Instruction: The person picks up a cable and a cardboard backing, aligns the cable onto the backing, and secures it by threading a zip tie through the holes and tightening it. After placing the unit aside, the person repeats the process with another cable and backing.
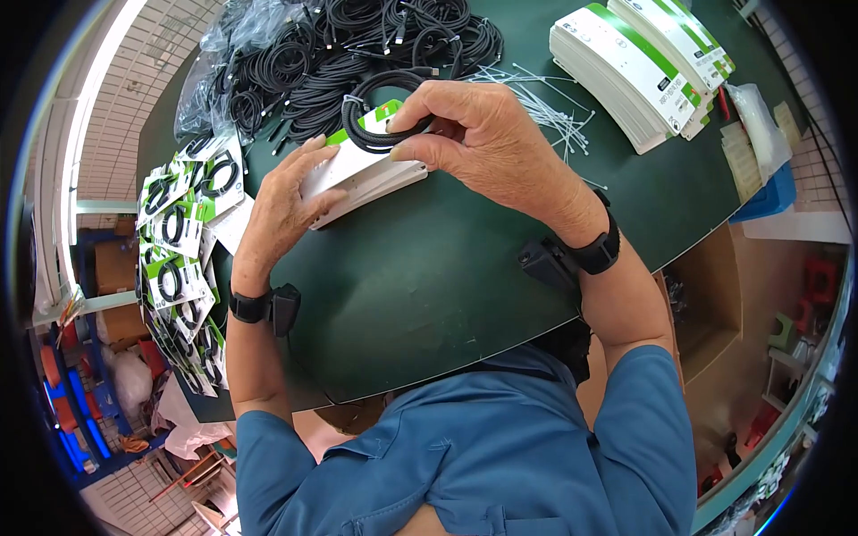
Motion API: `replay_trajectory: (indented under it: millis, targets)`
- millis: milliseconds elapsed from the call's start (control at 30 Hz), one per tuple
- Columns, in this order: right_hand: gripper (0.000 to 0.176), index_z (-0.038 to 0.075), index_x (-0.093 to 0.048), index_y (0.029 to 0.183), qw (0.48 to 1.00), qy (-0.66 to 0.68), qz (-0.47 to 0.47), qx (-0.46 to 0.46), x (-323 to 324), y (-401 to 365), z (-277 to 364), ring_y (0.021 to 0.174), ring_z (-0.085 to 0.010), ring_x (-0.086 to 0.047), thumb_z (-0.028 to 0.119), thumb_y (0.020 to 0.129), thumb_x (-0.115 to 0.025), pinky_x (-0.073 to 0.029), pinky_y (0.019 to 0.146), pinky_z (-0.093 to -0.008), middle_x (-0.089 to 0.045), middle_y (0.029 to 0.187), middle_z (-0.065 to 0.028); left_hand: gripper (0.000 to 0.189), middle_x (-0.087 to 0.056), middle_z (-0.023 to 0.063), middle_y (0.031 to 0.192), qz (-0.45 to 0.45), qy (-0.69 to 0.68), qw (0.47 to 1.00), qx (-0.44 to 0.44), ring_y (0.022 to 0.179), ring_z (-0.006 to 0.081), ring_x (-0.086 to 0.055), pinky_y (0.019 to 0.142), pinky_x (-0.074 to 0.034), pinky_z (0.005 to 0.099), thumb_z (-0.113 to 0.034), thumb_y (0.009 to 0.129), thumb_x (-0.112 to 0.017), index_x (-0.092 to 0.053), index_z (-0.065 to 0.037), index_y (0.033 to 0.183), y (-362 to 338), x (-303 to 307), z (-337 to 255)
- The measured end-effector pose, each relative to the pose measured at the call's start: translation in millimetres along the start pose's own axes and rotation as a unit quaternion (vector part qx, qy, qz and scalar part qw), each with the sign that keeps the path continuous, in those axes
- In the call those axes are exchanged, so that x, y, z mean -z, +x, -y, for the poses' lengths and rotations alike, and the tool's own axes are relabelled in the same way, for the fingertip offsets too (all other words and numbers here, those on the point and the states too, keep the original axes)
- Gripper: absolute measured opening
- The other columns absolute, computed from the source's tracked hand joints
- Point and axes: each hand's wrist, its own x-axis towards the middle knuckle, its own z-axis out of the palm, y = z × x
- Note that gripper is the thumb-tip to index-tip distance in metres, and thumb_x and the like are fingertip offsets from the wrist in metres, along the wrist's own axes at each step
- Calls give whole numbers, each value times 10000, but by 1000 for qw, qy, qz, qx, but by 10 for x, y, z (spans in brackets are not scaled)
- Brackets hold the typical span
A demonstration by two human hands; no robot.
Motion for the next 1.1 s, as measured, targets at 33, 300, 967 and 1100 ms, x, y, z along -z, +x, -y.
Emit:
replay_trajectory:
  millis: [33, 300, 967, 1100]
  targets:
    - [199, -11, -711, 1058, 1000, 0, 5, 3, -8, -1, 19, 758, -90, -674, -47, 876, -783, -561, 665, -220, -715, 949, -56, 548, -710, 196, 1248, -16, 2, 1000, -26, 1149, 374, -687, 969, -558, 425, -156, 795, -858, -680, -50, 1303, -23, 8, 27]
    - [274, 13, -721, 1065, 996, 37, -27, 81, -106, -26, 70, 818, -143, -694, -84, 827, -814, -582, 677, -259, -726, 979, -87, 177, -738, 64, 945, -113, 184, 974, -67, 822, 250, -729, 680, -575, 361, -53, 853, -753, -703, -50, 1023, -352, 282, -787]
    - [304, 22, -679, 1027, 971, -124, 8, 206, -740, -159, 11, 760, -271, -724, 21, 791, -870, -575, 636, -324, -719, 900, -131, 328, -716, 122, 987, -160, -133, 975, -72, 856, 220, -713, 613, -553, 279, -36, 793, -851, -716, -1, 1090, -987, -147, -1059]
    - [328, 27, -685, 1055, 963, -120, 15, 240, -728, -155, -13, 750, -269, -721, 22, 786, -875, -580, 626, -329, -717, 893, -125, 297, -722, 124, 1022, -38, -431, 868, 245, 850, 179, -700, 553, -532, 268, -170, 908, -814, -712, 19, 1113, -1076, -302, -1200]
